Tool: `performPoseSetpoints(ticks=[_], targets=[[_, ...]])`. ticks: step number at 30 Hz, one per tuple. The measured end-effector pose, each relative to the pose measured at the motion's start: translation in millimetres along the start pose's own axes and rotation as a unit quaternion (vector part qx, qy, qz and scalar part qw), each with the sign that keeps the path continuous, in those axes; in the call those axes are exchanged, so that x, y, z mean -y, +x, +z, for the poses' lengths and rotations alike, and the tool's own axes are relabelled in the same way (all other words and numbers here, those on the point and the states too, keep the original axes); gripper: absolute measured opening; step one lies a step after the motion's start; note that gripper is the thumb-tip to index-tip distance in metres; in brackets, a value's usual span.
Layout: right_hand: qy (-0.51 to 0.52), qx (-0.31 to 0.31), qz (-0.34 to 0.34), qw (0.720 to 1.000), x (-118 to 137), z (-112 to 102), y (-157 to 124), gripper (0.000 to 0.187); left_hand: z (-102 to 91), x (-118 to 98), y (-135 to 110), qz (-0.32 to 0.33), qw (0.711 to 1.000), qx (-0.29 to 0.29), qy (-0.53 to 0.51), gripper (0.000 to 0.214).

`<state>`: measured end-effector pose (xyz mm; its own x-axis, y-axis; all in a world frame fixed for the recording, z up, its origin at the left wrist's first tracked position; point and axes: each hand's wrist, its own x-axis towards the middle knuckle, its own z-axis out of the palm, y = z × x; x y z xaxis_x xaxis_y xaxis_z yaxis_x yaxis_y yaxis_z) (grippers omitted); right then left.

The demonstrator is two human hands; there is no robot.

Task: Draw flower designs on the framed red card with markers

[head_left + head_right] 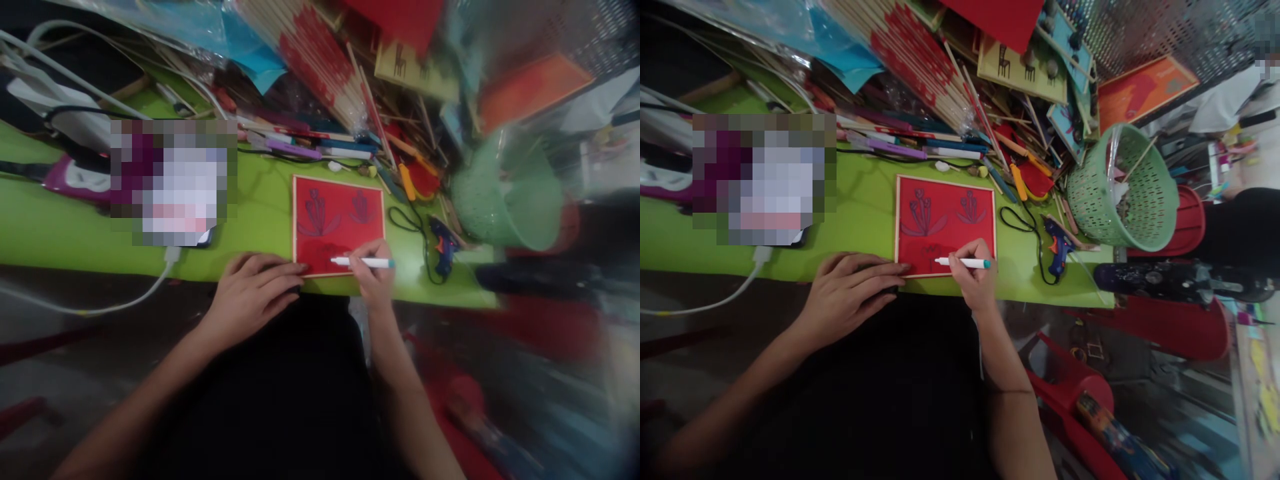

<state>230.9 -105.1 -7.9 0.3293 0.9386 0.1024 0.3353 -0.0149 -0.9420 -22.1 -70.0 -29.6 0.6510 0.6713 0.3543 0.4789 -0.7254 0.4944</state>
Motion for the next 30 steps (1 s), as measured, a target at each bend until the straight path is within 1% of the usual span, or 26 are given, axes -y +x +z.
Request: performPoseSetpoints(ticks=[8, 18, 25, 30], targets=[[-0.023, 0.013, -0.002, 1.000, 0.2, -1.0, 0.3, 0.018, 0.3, 0.1, 0.3, -0.001, 1.000, -0.010, -0.018, 0.014], [0.025, 0.030, -0.010, 0.999, -3.1, -2.4, 2.8, 0.015, 1.0, 0.3, -0.2, 0.002, 1.000, -0.012, -0.010, 0.013], [0.035, 0.037, -0.001, 0.999, 0.9, -2.6, 4.3, 0.016, 0.6, 0.3, 0.1, 0.006, 1.000, -0.011, -0.005, 0.013], [0.035, 0.044, 0.011, 0.998, -1.1, -4.1, 4.8, 0.015, -0.3, -0.1, 0.9, 0.014, 1.000, -0.010, 0.005, 0.014]])
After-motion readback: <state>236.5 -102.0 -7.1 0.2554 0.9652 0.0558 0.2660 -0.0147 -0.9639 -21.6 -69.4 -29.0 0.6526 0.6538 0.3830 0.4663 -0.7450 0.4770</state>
